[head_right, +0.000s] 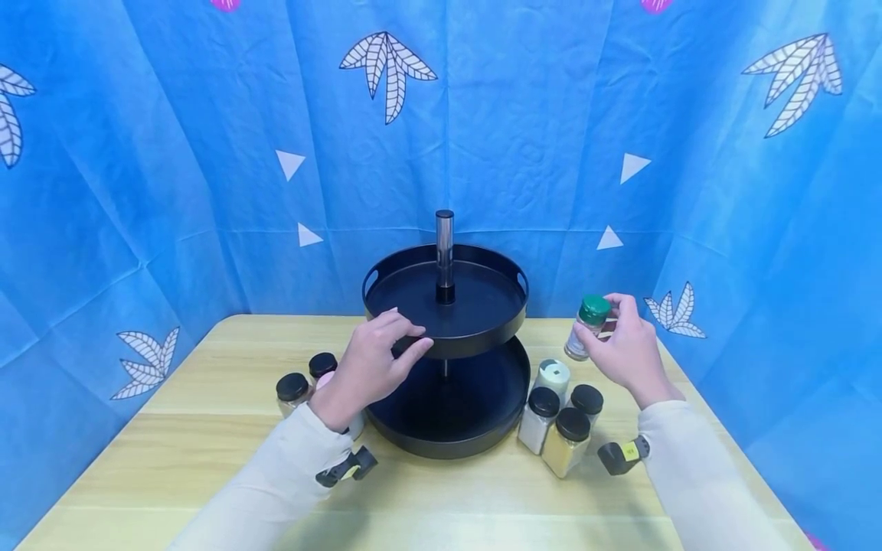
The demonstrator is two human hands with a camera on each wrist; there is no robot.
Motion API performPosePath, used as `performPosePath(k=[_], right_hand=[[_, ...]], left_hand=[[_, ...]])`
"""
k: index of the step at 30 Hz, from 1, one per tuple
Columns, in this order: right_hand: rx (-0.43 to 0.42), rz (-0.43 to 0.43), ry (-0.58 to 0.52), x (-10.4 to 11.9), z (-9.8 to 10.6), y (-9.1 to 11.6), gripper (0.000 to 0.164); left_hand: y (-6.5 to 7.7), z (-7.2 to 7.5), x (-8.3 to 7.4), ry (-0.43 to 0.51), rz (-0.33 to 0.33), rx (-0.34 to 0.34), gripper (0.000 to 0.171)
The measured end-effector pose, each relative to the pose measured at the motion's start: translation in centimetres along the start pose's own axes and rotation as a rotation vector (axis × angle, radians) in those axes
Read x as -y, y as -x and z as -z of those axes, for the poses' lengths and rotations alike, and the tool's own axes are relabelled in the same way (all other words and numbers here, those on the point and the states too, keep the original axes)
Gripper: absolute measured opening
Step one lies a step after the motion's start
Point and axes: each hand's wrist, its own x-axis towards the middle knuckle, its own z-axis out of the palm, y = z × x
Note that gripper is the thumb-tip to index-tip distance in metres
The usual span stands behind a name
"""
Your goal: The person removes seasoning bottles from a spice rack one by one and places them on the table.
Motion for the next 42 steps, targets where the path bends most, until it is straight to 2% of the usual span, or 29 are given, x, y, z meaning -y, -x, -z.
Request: performPosePath(k=[11,19,24,42], right_hand=[[-0.007,0.023,0.023,-2.4,-1.3,0.7,0.064],[-0.014,0.032,0.035,-3.1,-1.5,0.9,0.060],[0.013,0.024,0.053,-3.7,-1.7,1.1,0.062],[0.147,-0.018,0.078,-4.9,-2.7,1.0,0.052]], left_hand=[[0.1,0.2,-0.2,-0.011,0.012,0.012,0.020],[0.2,0.1,-0.2,-0.006,0.009,0.000,0.020],[0.2,0.0,-0.2,-0.009,0.005,-0.003,0.020],[0.2,0.1,-0.2,-0.014,0.015,0.010,0.020]])
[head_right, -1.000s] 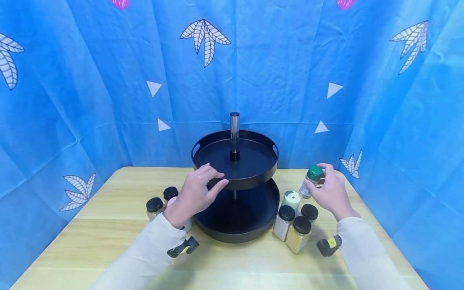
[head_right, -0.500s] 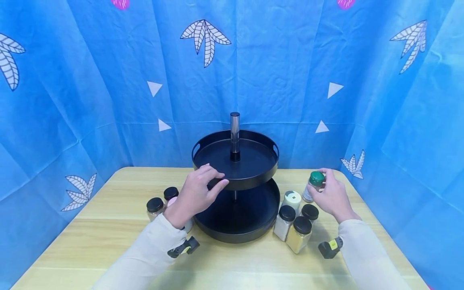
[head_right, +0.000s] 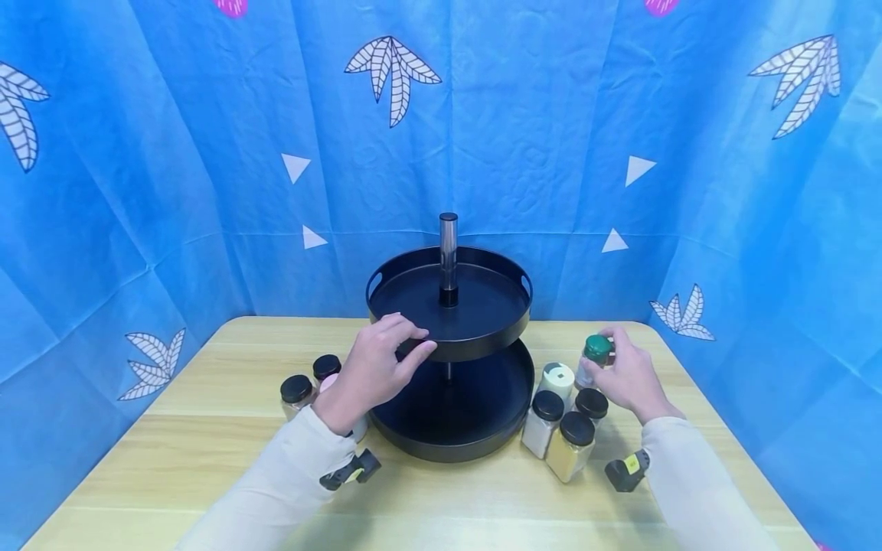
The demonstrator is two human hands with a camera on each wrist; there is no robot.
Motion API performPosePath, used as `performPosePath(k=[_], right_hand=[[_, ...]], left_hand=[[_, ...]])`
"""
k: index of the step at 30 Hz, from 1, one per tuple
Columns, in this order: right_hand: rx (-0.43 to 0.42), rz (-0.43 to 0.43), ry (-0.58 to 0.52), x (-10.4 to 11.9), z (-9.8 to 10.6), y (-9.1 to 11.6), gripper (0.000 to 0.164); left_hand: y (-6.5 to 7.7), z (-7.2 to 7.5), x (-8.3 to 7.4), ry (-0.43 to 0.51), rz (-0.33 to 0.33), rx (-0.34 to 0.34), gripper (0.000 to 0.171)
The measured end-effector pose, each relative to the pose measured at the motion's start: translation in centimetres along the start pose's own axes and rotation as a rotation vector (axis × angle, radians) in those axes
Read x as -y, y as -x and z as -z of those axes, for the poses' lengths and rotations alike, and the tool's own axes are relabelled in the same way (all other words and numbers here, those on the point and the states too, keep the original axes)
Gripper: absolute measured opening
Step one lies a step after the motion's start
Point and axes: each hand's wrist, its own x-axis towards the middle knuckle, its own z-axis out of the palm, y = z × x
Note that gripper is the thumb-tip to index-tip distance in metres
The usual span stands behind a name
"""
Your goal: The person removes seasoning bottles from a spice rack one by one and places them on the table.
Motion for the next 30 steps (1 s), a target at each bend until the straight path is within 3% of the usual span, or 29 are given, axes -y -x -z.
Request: performPosePath(k=[8,20,30], right_hand=[[0.022,0.008,0.016,-0.4,-0.5,-0.3,0.049],[0.108,-0.046,0.012,-0.8,-1.3,-0.8,0.052],[0.138,-0.014,0.058,-1.1,-1.8,-1.2,0.047]], left_hand=[[0.0,0.0,0.1,0.000,0.002,-0.003,0.020],[-0.1,0.0,-0.1,-0.002,0.005,0.007,0.020],[-0.2,0.0,-0.1,0.002,-0.005,-0.004,0.020]])
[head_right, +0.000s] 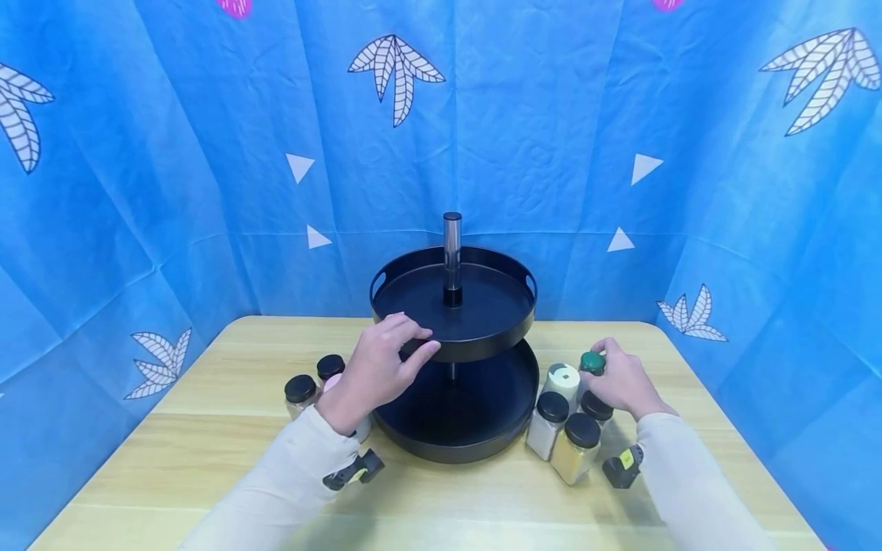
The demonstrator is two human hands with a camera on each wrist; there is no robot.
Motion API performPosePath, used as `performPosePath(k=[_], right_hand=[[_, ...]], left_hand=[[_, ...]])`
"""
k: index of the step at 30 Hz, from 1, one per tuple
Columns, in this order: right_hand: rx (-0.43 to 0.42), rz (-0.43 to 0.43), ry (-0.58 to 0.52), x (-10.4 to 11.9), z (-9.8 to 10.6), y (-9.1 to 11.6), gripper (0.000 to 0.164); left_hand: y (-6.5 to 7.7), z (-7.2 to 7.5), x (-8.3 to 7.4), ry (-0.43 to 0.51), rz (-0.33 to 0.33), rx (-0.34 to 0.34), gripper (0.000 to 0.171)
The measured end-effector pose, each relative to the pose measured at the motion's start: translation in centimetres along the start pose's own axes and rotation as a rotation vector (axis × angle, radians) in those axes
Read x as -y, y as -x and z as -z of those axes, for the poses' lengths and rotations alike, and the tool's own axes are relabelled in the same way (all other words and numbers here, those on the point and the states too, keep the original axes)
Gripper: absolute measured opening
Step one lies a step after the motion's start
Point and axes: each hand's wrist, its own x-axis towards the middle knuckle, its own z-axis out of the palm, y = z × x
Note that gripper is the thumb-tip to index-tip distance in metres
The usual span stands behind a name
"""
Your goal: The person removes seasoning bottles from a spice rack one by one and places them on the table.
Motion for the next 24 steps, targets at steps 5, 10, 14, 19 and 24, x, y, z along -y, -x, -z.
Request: performPosePath(k=[5,10,14,19,24], right_hand=[[0.010,0.009,0.011,0.02,-0.11,0.00,0.044],[0.017,0.006,0.015,-0.03,-0.23,0.03,0.044],[0.020,0.007,0.020,-0.20,-0.30,-0.06,0.043],[0.030,0.009,0.020,-0.22,-0.33,-0.08,0.039],[0.043,0.010,0.013,-0.10,-0.33,-0.10,0.038]], left_hand=[[-0.02,0.00,0.00,-0.003,0.005,0.005,0.020],[0.06,-0.03,0.03,0.000,0.015,0.014,0.019],[0.05,-0.04,0.05,0.003,0.011,0.009,0.019],[0.02,0.01,0.02,0.004,0.004,0.005,0.019],[0.04,0.06,0.01,-0.005,0.003,0.004,0.020]])
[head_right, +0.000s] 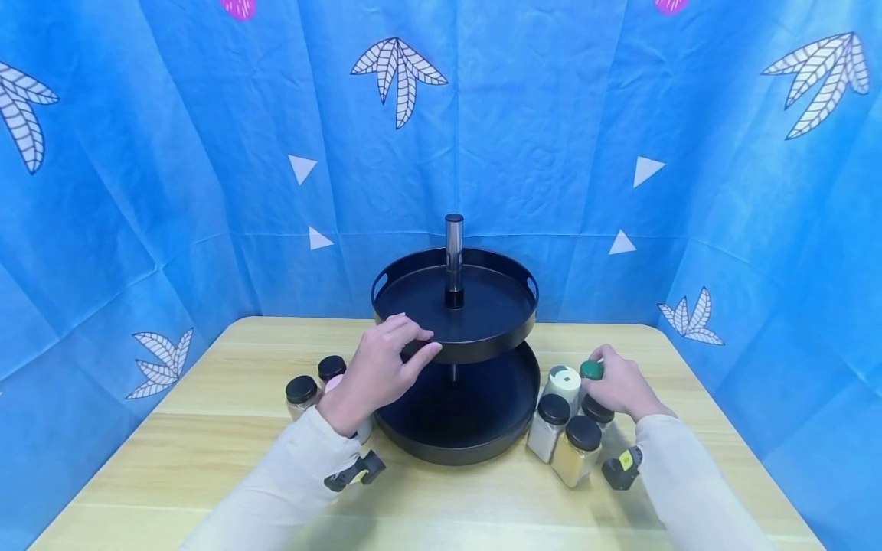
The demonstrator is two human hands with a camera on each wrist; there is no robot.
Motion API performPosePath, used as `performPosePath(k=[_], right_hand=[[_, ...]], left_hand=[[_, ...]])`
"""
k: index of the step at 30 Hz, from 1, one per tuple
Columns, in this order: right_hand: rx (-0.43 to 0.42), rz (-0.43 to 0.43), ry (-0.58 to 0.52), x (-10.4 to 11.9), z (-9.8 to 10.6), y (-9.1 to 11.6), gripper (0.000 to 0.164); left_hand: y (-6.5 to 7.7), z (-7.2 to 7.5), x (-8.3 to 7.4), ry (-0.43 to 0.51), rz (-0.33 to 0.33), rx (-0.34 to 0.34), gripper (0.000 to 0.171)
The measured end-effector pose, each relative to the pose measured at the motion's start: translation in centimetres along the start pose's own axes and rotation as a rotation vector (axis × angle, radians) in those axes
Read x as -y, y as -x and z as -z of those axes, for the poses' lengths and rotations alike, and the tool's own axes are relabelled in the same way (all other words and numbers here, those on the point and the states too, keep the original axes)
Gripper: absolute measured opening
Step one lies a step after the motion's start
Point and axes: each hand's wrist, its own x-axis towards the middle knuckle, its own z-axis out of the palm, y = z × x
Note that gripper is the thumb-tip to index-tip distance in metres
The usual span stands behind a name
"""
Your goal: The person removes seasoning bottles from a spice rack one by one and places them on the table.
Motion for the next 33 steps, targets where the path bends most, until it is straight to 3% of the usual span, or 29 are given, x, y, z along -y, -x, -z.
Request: performPosePath(k=[33], right_hand=[[-0.001,0.039,0.018,-0.05,0.13,0.03,0.039]], left_hand=[[-0.06,0.08,-0.10,0.005,-0.017,-0.002,0.019]])
